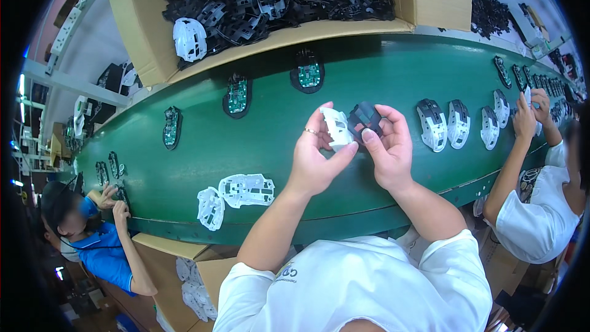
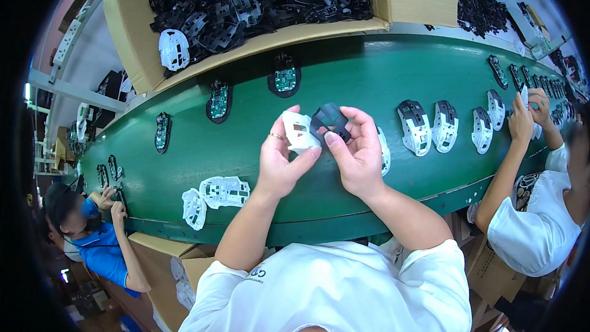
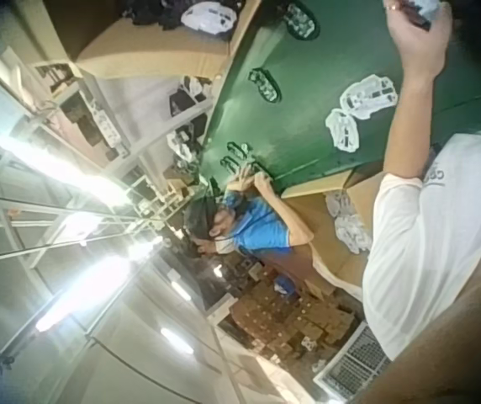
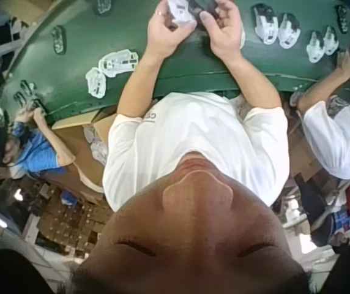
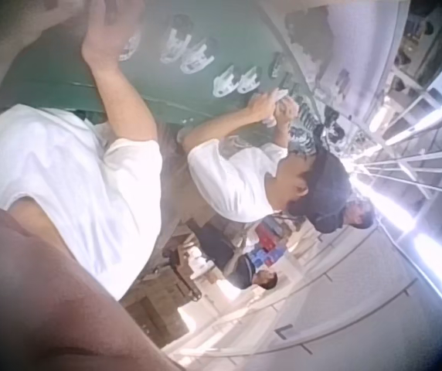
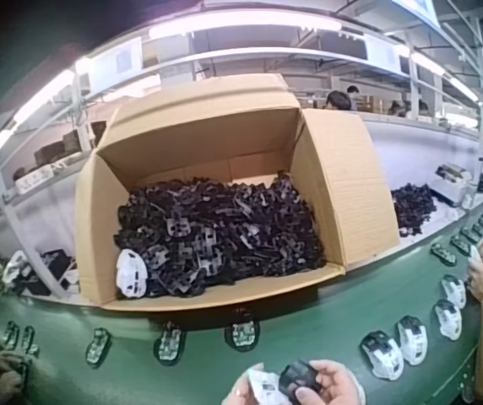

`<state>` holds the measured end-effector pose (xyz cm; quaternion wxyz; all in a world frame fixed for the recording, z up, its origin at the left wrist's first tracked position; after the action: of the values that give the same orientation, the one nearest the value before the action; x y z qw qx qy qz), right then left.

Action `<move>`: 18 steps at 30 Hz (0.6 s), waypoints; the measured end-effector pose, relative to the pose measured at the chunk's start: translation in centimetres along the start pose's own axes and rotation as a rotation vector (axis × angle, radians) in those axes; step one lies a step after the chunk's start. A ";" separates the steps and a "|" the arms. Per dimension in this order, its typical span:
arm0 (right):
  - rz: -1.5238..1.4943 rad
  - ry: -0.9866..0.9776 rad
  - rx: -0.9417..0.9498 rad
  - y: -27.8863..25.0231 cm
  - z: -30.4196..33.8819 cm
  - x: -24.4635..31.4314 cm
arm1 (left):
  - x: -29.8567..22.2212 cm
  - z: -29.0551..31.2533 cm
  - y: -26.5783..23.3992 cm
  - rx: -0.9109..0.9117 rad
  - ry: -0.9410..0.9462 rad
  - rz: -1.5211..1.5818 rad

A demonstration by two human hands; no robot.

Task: The person assembles computer mouse casings on an assembly line by taking plastic shells and inner parts, snapping them together by hand, and placing the assembled covers onto the conveyor belt.

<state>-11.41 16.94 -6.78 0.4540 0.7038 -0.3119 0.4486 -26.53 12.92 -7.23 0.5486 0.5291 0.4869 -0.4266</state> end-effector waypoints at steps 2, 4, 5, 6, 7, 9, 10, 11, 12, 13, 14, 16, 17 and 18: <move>-0.018 0.021 0.057 0.3 0.1 0.0 | -0.1 0.9 0.1 -0.070 0.075 -0.170; 0.007 0.025 0.105 0.3 0.3 -0.1 | -1.2 1.0 0.3 -0.081 0.194 -0.425; 0.010 0.025 0.104 0.3 0.2 0.0 | -2.0 1.2 0.3 -0.144 0.311 -0.618; -0.041 0.088 0.092 0.3 0.1 -0.1 | -2.7 1.5 0.3 -0.209 0.425 -0.813; -0.092 0.151 0.080 0.3 0.1 -0.2 | -2.9 1.5 0.0 -0.231 0.489 -0.823; -0.065 0.143 0.037 0.0 -0.1 0.0 | -1.8 0.7 -0.7 -0.102 0.507 -0.535; -0.161 0.160 0.088 -0.2 -0.1 -0.1 | 0.0 1.0 -0.4 -0.046 0.181 -0.060; -0.257 0.178 0.139 -0.2 0.0 -0.2 | 0.2 1.1 -0.4 -0.052 0.181 -0.061; -0.315 0.241 0.189 0.4 0.2 0.0 | 0.7 1.0 -0.3 -0.023 0.198 0.034; -0.338 0.265 0.228 0.8 0.4 -0.1 | 1.2 1.0 -0.2 0.006 0.216 0.130; -0.361 0.290 0.268 1.2 0.6 -0.2 | 1.1 0.9 -0.1 0.034 0.297 0.053; -0.324 0.335 0.298 1.7 0.8 -0.3 | 0.8 0.9 -0.1 0.062 0.326 0.011; -0.314 0.346 0.301 1.9 0.9 -0.5 | 0.4 1.0 0.1 0.089 0.355 -0.032; -0.303 0.357 0.304 1.9 1.0 -0.6 | 0.1 1.0 0.0 0.072 0.320 -0.025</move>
<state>-12.96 15.32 -6.81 0.4530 0.7121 -0.0473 0.5343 -26.40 11.94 -7.39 0.4393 0.6036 0.5590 -0.3608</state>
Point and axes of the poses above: each hand's wrist, its own z-axis away from the middle knuckle, its own y-axis out of the palm, x = y × z, the point moved 6 cm from there along -z, towards the middle knuckle, and after that the axes turned 4 degrees about x, right-handed, at the moved point
